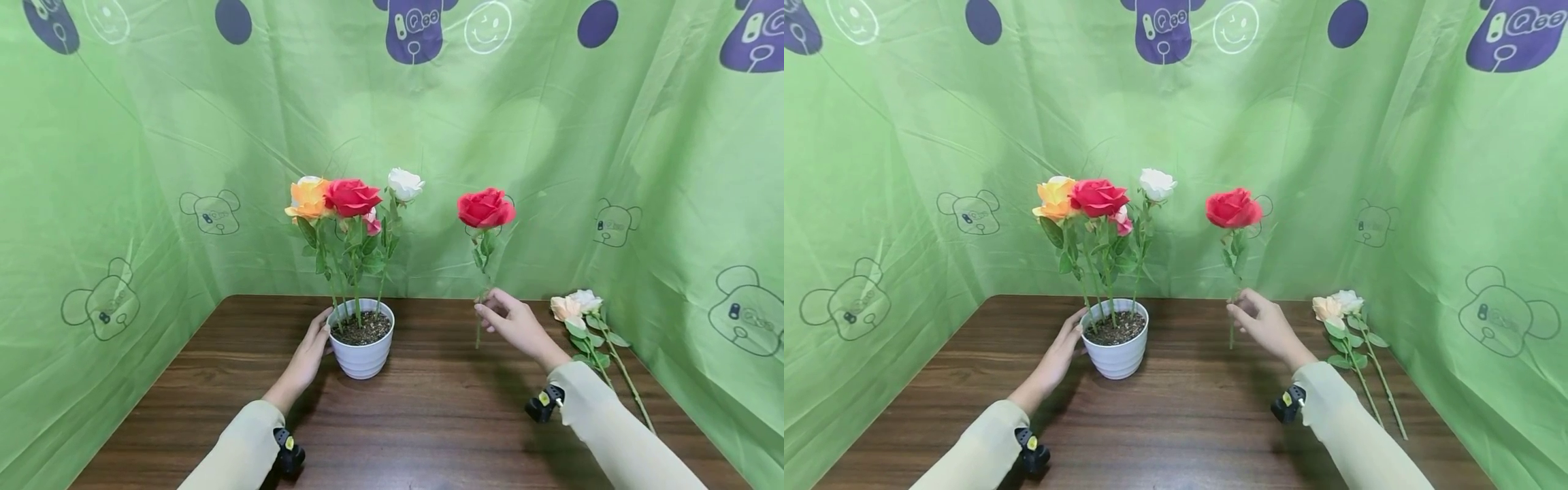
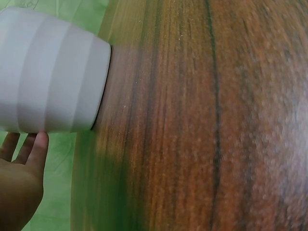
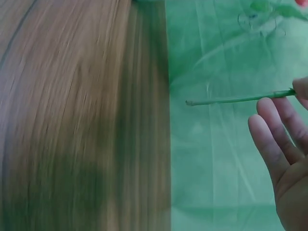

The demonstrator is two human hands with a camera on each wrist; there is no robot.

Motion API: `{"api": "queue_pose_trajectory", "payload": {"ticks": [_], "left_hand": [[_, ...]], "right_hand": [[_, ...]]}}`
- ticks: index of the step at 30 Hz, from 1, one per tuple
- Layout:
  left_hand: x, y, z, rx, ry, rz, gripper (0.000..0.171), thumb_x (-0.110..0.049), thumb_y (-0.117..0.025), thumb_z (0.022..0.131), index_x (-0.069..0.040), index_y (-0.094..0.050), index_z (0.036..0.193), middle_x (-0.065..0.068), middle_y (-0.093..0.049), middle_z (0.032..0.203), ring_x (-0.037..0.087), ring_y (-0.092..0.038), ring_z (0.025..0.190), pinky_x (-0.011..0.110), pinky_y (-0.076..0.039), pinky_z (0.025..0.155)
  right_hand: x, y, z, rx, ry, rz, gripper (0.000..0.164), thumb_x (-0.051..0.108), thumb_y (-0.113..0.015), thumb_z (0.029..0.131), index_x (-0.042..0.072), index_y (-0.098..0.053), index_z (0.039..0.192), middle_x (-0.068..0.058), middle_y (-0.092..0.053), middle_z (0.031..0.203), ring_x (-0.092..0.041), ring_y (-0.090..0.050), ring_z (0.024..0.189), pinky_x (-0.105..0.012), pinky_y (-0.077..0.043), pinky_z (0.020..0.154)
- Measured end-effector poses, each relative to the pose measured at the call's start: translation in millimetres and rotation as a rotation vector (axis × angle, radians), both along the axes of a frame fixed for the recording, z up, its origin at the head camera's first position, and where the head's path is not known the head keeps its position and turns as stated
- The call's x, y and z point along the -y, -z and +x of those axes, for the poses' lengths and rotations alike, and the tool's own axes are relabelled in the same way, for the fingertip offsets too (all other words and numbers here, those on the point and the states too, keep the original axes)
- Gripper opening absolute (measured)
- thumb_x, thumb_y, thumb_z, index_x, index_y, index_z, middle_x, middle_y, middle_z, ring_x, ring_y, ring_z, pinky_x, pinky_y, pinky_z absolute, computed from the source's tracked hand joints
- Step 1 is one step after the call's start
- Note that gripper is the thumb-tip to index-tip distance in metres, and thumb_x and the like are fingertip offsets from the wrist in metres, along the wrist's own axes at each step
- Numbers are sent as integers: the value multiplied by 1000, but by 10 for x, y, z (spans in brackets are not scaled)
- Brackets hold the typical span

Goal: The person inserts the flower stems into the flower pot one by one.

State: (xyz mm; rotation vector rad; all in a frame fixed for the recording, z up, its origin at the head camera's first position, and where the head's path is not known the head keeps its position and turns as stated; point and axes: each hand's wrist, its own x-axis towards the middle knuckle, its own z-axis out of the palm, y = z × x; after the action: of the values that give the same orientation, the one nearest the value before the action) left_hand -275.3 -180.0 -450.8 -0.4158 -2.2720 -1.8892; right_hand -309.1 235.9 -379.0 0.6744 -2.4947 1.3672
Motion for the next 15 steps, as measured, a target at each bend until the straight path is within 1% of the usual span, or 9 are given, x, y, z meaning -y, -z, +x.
{"api": "queue_pose_trajectory", "payload": {"ticks": [3,7,10,12,15], "left_hand": [[4,8,-10,-3,1,7,48,-24,-29,112,-8,-25,158,26,-30,155,42,-35,138,57,-39,106],[10,21,-26,-7,4,7,48,-24,-29,112,-8,-25,158,26,-30,155,41,-35,138,57,-39,106],[13,29,-31,-8,7,3,48,-24,-28,112,-8,-25,158,25,-29,155,41,-34,139,57,-39,106],[15,32,-29,-9,8,2,49,-25,-28,112,-8,-25,158,25,-29,156,40,-34,139,57,-39,106],[19,35,-31,-10,5,5,48,-25,-29,112,-8,-25,158,24,-29,156,40,-34,139,57,-39,106]], "right_hand": [[156,-68,11,-23,-25,-23,16,24,-62,102,9,-64,105,-12,-70,84,-33,-68,77,-43,-60,67],[379,-154,25,-40,-64,-48,19,24,-58,104,7,-65,105,-12,-70,86,-33,-69,80,-46,-59,70],[554,-212,36,-42,-107,-78,23,24,-55,105,3,-64,105,-14,-69,88,-34,-68,82,-48,-59,72],[672,-248,45,-46,-132,-97,24,24,-55,105,3,-64,106,-13,-69,87,-34,-68,82,-46,-59,72],[848,-307,62,-71,-160,-119,21,26,-56,105,7,-65,105,-9,-68,85,-32,-68,81,-41,-60,70]]}}
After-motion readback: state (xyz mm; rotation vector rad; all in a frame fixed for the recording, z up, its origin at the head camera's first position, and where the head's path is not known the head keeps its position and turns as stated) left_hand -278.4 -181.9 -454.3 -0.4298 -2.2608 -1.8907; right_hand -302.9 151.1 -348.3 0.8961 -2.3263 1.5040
